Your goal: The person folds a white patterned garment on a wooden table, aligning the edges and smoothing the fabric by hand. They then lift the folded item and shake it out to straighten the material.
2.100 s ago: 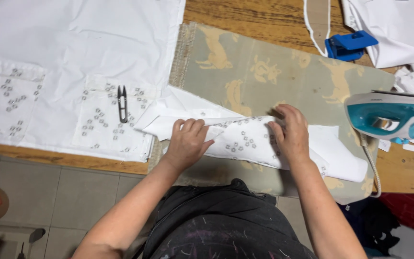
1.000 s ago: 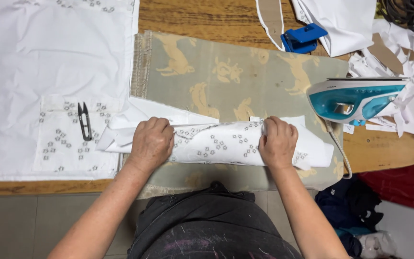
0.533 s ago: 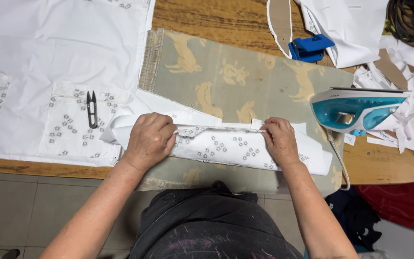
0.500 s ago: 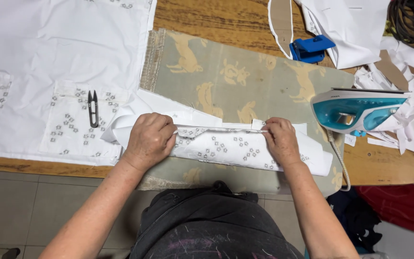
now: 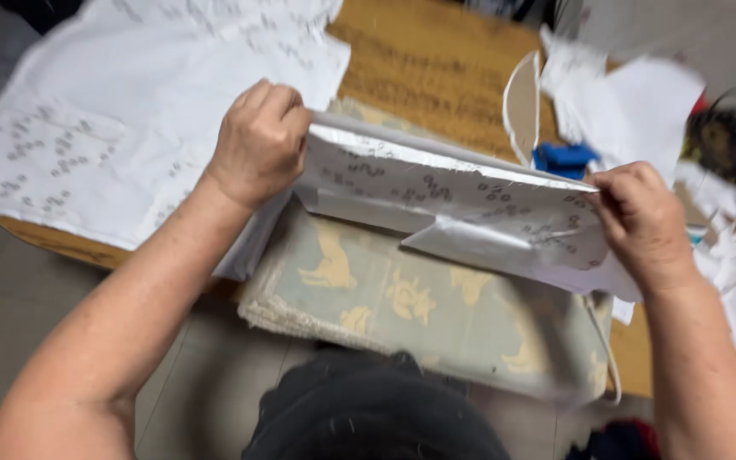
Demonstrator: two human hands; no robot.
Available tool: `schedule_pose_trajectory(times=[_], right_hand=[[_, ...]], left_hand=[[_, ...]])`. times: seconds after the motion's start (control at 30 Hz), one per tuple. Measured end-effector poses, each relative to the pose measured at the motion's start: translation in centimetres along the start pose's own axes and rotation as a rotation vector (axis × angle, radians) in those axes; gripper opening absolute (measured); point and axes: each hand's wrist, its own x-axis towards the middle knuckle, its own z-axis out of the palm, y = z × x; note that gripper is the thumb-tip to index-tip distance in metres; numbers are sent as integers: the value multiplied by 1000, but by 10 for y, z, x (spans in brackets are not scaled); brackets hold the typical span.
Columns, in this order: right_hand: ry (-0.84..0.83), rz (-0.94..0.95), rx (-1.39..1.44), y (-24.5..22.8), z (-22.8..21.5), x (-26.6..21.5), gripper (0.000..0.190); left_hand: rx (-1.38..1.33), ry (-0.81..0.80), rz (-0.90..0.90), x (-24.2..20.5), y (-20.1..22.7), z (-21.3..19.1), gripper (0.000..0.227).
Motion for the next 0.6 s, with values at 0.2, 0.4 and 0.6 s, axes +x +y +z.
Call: schedule_pose_trajectory(times=[0.2, 0.4, 0.6], right_hand=[[162, 16, -243, -17, -84, 44, 15], [89, 195, -323, -34, -130, 53, 11], [246, 8, -138, -39, -153, 45, 9]], left_hand=[[78, 237, 18, 79, -32, -44, 11], [129, 282, 61, 108, -28, -95, 17], [22, 192, 75, 121, -27, -131, 14]])
